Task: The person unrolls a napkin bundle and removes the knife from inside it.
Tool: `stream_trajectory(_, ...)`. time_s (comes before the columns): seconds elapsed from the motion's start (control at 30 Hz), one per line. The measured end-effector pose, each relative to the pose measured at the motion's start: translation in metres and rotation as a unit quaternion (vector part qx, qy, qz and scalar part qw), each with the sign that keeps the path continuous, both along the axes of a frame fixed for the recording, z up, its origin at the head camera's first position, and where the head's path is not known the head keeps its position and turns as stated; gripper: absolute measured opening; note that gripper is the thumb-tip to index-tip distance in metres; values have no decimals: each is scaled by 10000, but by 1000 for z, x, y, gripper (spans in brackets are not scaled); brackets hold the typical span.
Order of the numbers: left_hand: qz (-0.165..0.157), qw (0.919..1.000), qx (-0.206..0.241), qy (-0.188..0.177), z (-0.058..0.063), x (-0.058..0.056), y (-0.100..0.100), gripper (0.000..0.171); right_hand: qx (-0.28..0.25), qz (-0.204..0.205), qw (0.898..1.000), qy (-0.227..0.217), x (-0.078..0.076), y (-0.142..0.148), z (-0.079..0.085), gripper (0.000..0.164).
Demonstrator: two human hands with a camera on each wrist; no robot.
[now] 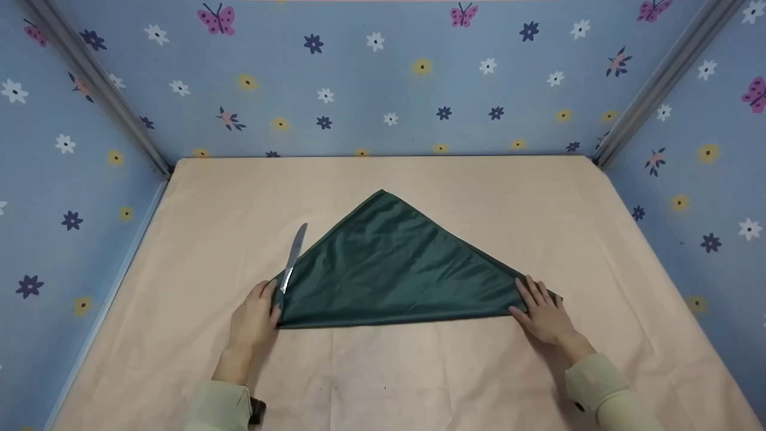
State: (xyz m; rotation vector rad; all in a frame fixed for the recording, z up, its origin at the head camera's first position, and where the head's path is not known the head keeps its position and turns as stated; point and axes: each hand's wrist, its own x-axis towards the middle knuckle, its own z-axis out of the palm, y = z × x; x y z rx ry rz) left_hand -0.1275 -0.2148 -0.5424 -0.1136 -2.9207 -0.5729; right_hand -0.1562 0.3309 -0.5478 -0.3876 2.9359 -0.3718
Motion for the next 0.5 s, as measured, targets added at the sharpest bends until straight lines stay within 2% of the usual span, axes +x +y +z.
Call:
stream_trajectory(0.17,122,9998,25,133,1,0,7,47,16,4,10000,-69,0,1,-1,66)
stream_trajectory(0.5,45,10000,12,-85,-2,0,16,49,4,-23,10000,-94,-1,1,-2,66)
